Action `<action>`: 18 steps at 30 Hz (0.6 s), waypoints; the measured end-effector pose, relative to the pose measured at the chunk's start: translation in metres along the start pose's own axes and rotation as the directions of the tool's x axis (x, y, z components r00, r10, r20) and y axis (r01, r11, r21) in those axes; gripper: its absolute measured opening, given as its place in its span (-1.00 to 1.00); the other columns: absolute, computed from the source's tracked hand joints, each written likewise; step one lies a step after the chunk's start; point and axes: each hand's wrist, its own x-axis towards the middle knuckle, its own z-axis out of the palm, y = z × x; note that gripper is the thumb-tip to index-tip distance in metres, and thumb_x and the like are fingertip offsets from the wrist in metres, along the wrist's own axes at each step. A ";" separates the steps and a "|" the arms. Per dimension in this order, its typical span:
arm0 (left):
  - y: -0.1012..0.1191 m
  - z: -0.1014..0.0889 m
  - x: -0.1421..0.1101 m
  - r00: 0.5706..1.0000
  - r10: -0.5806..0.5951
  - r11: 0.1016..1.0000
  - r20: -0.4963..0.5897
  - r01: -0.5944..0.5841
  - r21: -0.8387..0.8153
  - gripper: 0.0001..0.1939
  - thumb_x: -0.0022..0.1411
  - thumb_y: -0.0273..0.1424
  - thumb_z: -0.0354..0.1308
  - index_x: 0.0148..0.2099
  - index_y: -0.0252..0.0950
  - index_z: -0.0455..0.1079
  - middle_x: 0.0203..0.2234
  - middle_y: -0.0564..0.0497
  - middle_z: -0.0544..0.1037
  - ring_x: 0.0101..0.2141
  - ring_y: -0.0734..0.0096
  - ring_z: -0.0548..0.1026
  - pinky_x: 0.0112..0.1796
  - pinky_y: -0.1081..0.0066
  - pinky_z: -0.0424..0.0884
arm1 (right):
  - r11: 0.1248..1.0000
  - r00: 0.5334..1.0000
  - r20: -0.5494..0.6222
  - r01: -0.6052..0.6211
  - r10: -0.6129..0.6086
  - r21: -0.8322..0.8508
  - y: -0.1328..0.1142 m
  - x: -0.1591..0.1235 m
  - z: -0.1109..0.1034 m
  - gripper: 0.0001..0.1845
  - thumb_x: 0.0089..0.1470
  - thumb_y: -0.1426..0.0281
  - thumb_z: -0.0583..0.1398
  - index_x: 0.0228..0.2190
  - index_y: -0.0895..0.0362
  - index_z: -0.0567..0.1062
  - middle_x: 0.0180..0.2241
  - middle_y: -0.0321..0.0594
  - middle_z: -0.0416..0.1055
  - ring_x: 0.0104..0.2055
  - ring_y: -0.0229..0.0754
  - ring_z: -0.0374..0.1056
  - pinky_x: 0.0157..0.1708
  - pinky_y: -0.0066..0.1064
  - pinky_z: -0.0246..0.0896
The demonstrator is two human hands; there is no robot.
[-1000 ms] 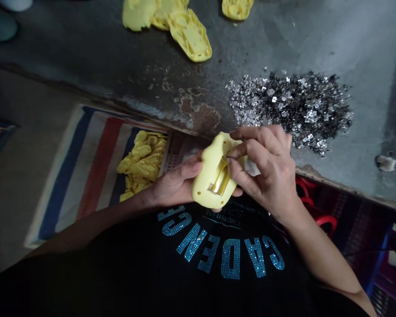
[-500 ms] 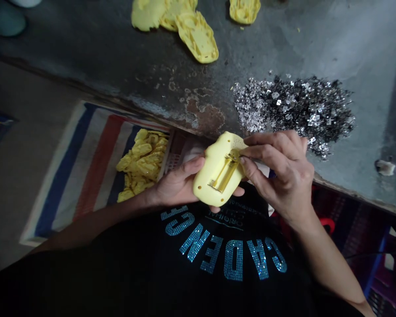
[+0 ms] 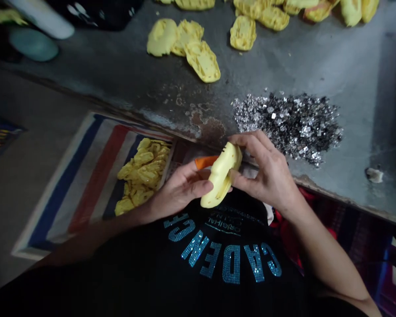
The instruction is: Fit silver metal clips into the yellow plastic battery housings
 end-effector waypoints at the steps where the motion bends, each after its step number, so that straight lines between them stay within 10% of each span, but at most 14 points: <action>1: 0.000 -0.001 -0.002 1.000 0.022 0.999 -0.012 -0.022 0.024 -0.29 0.26 -0.06 0.72 0.33 -0.23 0.68 -0.05 -0.12 0.85 -0.12 0.22 0.80 -0.11 0.41 0.63 | 1.000 0.999 -0.036 0.024 -0.024 -0.012 0.001 -0.001 0.004 -0.52 0.29 0.28 0.50 0.19 -0.04 0.64 0.11 -0.08 0.69 0.11 0.09 0.64 0.07 -0.05 0.67; 13: -0.012 -0.048 -0.006 0.893 0.244 0.968 -0.377 -0.205 0.143 -0.36 0.10 0.17 0.71 -0.10 -0.30 0.81 -0.25 -0.16 0.82 -0.27 0.08 0.75 -0.23 0.20 0.72 | 0.943 0.966 0.092 0.256 -0.242 -0.215 -0.006 0.058 0.035 -0.50 0.43 0.28 0.41 0.32 0.02 0.53 0.17 0.03 0.67 0.15 0.12 0.66 0.10 0.03 0.71; 18: -0.022 -0.116 -0.040 0.706 0.327 0.944 -0.628 -0.268 0.190 -0.30 0.19 0.23 0.62 0.12 -0.16 0.64 -0.17 -0.06 0.83 -0.25 0.03 0.79 -0.33 0.23 0.70 | 0.937 0.959 0.283 0.076 0.025 -0.341 0.033 0.152 0.051 -0.40 0.32 0.04 0.53 0.23 0.05 0.63 0.13 0.03 0.72 0.07 0.09 0.69 0.12 -0.03 0.67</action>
